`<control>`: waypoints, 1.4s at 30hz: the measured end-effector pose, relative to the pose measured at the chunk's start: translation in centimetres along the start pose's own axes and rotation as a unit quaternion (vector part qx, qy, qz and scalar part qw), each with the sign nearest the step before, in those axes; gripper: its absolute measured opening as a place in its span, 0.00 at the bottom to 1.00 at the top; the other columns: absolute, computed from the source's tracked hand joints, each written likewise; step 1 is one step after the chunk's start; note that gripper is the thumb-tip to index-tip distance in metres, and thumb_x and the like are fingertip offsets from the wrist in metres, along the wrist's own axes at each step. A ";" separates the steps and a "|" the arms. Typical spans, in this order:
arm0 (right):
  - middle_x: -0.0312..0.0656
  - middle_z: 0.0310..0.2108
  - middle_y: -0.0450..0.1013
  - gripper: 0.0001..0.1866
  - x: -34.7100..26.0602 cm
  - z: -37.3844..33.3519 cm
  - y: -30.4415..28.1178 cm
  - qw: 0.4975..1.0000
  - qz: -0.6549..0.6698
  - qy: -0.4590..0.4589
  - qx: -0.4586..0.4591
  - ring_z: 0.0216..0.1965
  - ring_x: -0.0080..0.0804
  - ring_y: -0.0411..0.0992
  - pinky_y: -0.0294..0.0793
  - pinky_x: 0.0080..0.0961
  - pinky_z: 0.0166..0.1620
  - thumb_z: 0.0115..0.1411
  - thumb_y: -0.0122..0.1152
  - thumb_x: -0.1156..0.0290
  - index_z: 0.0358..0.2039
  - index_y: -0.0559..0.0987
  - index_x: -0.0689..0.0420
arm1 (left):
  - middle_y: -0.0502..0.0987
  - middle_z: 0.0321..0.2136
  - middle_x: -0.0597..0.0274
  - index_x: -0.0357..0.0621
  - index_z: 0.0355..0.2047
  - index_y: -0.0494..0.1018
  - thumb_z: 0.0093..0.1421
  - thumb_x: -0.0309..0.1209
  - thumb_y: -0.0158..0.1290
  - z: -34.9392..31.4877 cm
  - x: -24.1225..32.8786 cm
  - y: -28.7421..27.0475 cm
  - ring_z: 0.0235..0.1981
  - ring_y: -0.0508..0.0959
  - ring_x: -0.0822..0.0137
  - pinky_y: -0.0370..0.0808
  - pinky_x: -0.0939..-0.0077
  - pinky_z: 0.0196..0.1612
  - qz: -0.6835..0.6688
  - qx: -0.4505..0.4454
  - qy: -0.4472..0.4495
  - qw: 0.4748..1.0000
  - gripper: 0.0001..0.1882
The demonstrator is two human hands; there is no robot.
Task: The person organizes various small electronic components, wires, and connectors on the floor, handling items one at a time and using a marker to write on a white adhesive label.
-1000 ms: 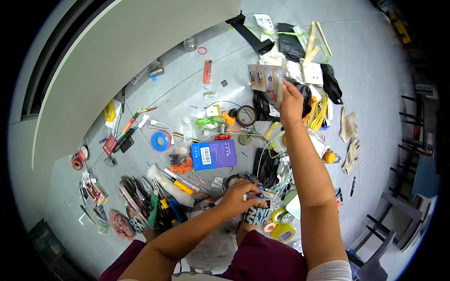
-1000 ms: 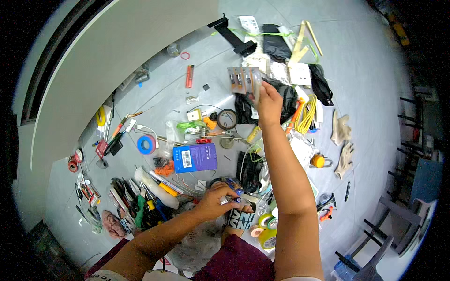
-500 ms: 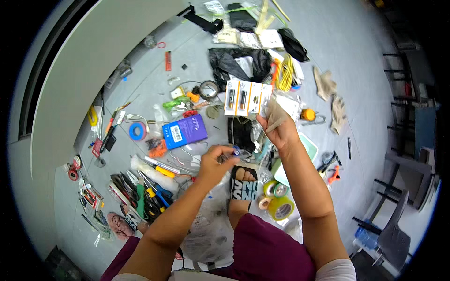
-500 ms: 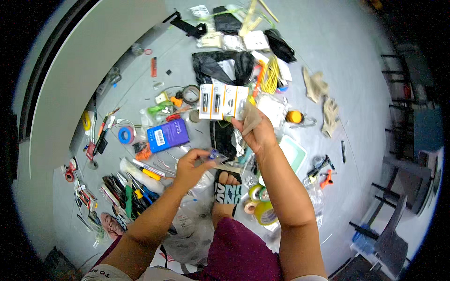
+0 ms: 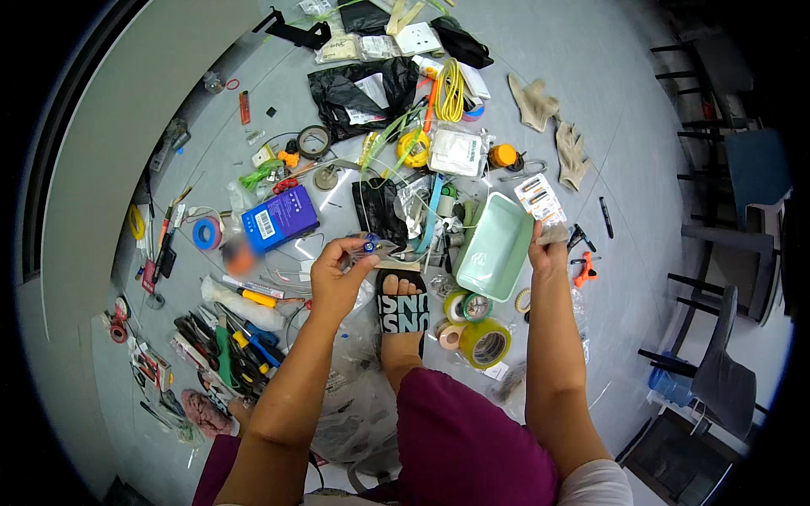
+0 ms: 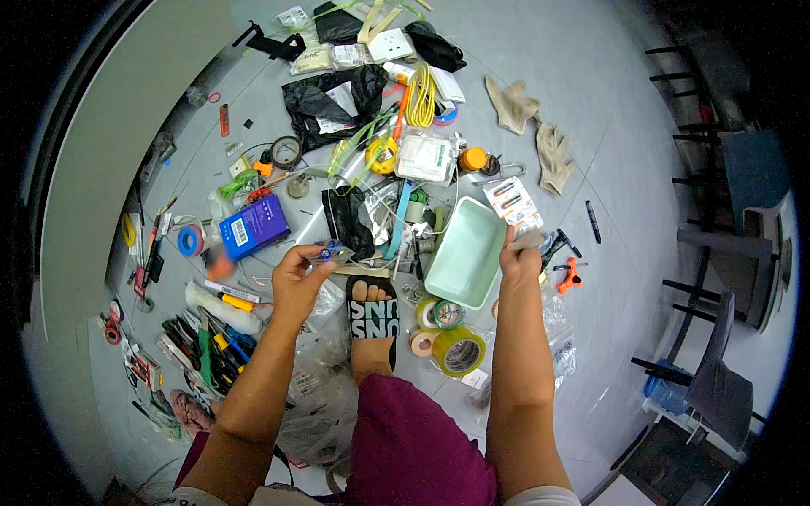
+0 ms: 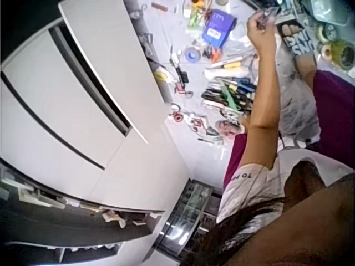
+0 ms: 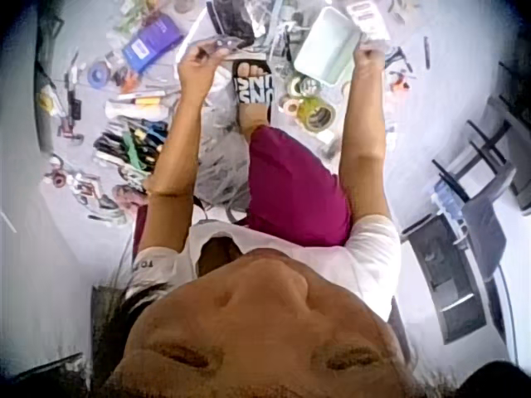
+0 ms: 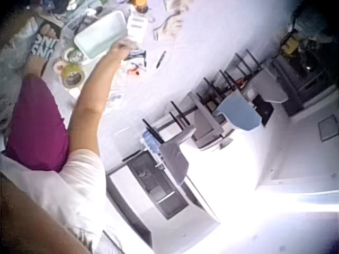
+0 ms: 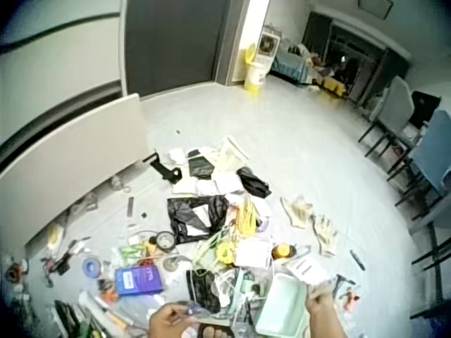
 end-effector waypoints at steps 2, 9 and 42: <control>0.44 0.45 0.68 0.14 -0.9 1.4 -1.3 0.995 -0.015 -0.028 0.094 0.44 0.38 0.70 0.77 0.31 0.45 0.64 0.38 0.72 0.48 0.68 0.62 | 0.74 0.40 0.57 0.35 0.37 0.70 0.49 0.20 0.59 0.1 -0.2 0.0 0.40 0.73 0.71 0.70 0.79 0.45 -0.003 0.000 0.008 1.000 0.14; 0.32 0.21 0.60 0.09 -1.2 -4.4 -1.9 0.960 -0.046 -0.121 0.248 0.18 0.20 0.57 0.59 0.14 0.18 0.60 0.43 0.72 0.34 0.70 0.64 | 0.74 0.37 0.60 0.37 0.35 0.72 0.49 0.22 0.60 0.0 -0.2 -0.1 0.37 0.73 0.73 0.69 0.80 0.42 0.030 -0.007 0.035 0.999 0.13; 0.44 0.26 0.71 0.05 16.6 -28.6 21.8 0.511 -0.578 -0.281 -0.571 0.28 0.39 0.71 0.70 0.26 0.30 0.48 0.61 0.78 0.28 0.77 0.60 | 0.76 0.32 0.56 0.36 0.30 0.75 0.51 0.20 0.54 0.0 7.2 -2.0 0.35 0.75 0.64 0.71 0.77 0.39 0.144 0.043 0.204 0.967 0.04</control>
Point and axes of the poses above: each hand's wrist, its own z-axis towards the middle knuckle, its own y-axis out of the palm, x = y × z, the point moved 10 cm from there along z, towards the middle knuckle
